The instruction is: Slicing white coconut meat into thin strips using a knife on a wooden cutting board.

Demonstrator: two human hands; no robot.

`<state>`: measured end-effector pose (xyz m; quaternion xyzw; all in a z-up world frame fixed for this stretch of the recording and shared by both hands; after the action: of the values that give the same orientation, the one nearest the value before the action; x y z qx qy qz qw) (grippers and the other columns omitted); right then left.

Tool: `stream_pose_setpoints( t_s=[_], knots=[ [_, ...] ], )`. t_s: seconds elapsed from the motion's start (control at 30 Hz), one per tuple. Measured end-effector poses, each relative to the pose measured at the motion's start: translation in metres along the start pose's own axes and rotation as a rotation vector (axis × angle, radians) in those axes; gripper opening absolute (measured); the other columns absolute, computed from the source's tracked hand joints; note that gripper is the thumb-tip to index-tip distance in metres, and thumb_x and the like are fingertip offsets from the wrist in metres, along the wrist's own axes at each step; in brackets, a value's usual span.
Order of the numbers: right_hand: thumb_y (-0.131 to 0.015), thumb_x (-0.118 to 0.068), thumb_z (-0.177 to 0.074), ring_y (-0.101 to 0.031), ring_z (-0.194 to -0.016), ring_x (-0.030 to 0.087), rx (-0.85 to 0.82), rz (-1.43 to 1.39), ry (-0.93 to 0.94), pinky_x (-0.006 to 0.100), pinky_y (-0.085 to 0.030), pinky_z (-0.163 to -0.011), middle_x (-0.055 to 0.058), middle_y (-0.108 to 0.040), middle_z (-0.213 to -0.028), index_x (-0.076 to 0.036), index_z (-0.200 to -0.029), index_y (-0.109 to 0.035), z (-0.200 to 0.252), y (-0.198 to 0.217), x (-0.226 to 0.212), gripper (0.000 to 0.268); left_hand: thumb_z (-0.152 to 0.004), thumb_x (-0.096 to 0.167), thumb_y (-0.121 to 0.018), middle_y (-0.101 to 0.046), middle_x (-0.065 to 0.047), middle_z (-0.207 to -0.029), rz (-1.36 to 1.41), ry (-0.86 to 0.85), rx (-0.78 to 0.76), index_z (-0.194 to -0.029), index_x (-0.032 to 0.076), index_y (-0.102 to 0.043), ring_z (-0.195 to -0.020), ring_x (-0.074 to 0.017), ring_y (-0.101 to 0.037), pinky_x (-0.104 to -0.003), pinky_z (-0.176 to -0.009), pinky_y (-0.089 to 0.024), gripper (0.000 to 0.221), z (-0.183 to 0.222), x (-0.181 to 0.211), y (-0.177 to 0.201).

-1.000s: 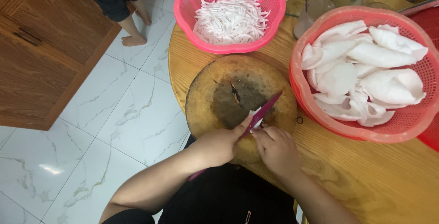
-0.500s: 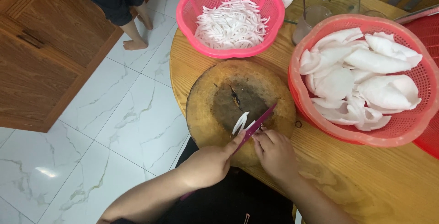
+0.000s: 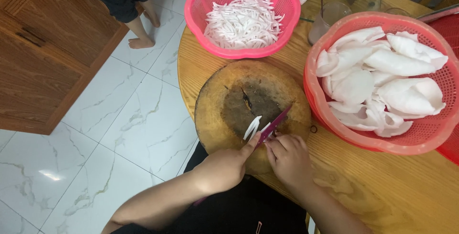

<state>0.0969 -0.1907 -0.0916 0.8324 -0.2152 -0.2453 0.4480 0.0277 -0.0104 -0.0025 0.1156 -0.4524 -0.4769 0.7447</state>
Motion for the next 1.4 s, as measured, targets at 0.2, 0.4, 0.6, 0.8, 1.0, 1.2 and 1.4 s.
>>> stream_pose_setpoints(
  t_s=[0.2,0.4,0.6,0.8,1.0,1.2,1.4],
  knots=[
    [-0.069,-0.024,-0.091,-0.066,-0.086,0.019,0.015,0.083,-0.056,0.046,-0.037,-0.099,-0.004,-0.067,-0.086,-0.018,-0.079,-0.071,-0.001,0.003,-0.002,0.013,-0.087,0.005,-0.038,-0.06,-0.02,-0.074,-0.02,0.033,-0.009,-0.167,0.024,0.002,-0.06,-0.0343,-0.053,-0.045,-0.053,-0.037,0.091,-0.016,0.014,0.012],
    [-0.071,-0.024,-0.086,-0.067,-0.098,0.017,-0.015,-0.021,-0.133,0.04,-0.037,-0.088,-0.009,-0.073,-0.099,-0.023,-0.09,-0.073,-0.005,0.006,0.005,0.004,-0.1,0.026,-0.034,-0.067,-0.016,-0.071,0.171,-0.009,0.058,-0.165,0.033,-0.007,-0.047,-0.0256,-0.058,-0.038,-0.048,-0.045,0.071,-0.015,-0.003,0.02],
    [-0.068,-0.013,-0.092,-0.074,-0.095,0.027,0.023,-0.314,-0.165,0.043,-0.057,-0.082,0.006,-0.075,-0.091,-0.009,-0.1,-0.075,-0.017,0.021,0.015,0.011,-0.1,-0.004,-0.039,-0.054,-0.007,-0.06,0.966,-0.49,0.195,-0.164,0.023,-0.019,-0.041,-0.0173,-0.059,-0.025,-0.038,-0.056,0.072,-0.045,-0.059,-0.011],
    [-0.066,-0.033,-0.091,-0.067,-0.107,0.017,-0.109,-0.187,-0.259,0.041,-0.046,-0.09,-0.004,-0.074,-0.112,-0.025,-0.117,-0.074,-0.001,-0.004,0.03,0.028,-0.109,0.009,-0.041,-0.057,0.001,-0.07,0.675,-0.566,0.268,-0.163,0.028,-0.007,-0.05,-0.0053,-0.054,-0.019,-0.045,-0.058,0.066,-0.047,-0.067,0.029],
    [-0.071,-0.023,-0.089,-0.07,-0.093,0.022,0.005,-0.274,-0.178,0.036,-0.052,-0.085,0.004,-0.075,-0.102,-0.015,-0.11,-0.076,-0.011,0.004,0.03,0.023,-0.105,0.018,-0.046,-0.059,-0.004,-0.061,1.14,-0.497,0.391,-0.163,0.026,-0.018,-0.041,-0.0144,-0.057,-0.027,-0.033,-0.048,0.065,-0.109,-0.097,0.16],
    [-0.071,-0.024,-0.088,-0.069,-0.091,0.021,-0.014,-0.262,-0.16,0.036,-0.052,-0.083,0.002,-0.076,-0.099,-0.015,-0.11,-0.076,-0.01,0.001,0.034,0.024,-0.105,0.013,-0.038,-0.051,-0.007,-0.063,1.252,-0.219,0.414,-0.163,0.038,-0.02,-0.045,-0.0148,-0.047,-0.026,-0.04,-0.044,0.066,-0.13,-0.122,0.201],
    [-0.07,-0.027,-0.089,-0.068,-0.094,0.022,-0.05,-0.217,-0.189,0.038,-0.052,-0.085,0.003,-0.075,-0.102,-0.017,-0.112,-0.077,-0.009,0.0,0.035,0.025,-0.106,0.014,-0.036,-0.055,-0.007,-0.062,1.186,-0.123,0.388,-0.164,0.038,-0.015,-0.047,-0.0175,-0.055,-0.031,-0.043,-0.048,0.066,-0.129,-0.131,0.194]
  ],
)
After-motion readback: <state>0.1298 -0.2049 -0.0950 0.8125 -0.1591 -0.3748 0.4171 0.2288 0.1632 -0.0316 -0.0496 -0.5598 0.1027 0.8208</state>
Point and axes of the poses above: each hand's wrist, its own z-axis away from the middle knuckle, its own y-axis out of the back of the hand, x = y × z, the point moved 2 cm from there along -z, towards the middle knuckle
